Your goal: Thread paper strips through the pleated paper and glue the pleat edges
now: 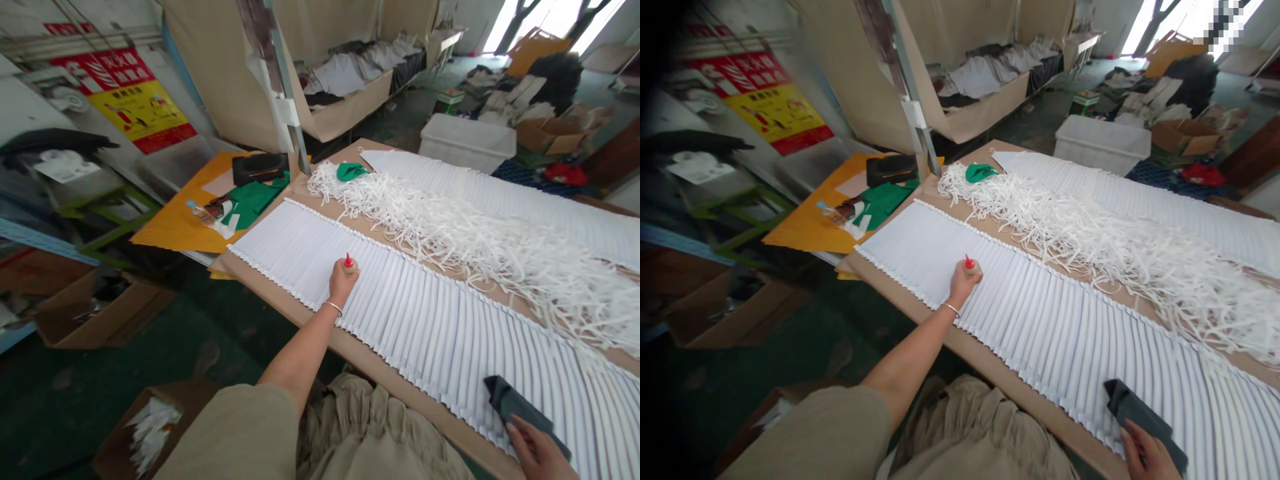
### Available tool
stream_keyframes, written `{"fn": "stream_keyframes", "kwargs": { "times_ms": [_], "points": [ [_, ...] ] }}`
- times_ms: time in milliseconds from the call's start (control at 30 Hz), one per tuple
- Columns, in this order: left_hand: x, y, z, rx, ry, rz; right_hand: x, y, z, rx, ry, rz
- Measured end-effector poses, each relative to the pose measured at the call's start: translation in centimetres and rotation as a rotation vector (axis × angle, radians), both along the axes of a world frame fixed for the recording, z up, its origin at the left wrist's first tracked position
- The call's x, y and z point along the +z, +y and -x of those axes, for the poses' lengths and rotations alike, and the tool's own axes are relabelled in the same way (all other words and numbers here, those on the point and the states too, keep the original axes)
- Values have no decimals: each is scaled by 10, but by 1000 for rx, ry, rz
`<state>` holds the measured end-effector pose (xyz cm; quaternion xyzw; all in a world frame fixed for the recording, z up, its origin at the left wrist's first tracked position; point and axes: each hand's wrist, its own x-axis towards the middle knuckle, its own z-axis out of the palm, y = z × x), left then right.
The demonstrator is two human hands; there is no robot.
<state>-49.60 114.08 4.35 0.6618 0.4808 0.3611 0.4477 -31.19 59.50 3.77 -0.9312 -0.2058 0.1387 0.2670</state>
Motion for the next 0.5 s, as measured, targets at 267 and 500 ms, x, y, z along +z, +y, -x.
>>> {"fn": "stream_keyframes", "kwargs": {
  "times_ms": [267, 500],
  "points": [
    [47, -82, 22, -390, -370, 397, 72, 237, 106, -214, 1067, -573],
    [63, -115, 58, -535, -397, 561, 77, 308, 136, -230, 1657, -872]
  ]
}}
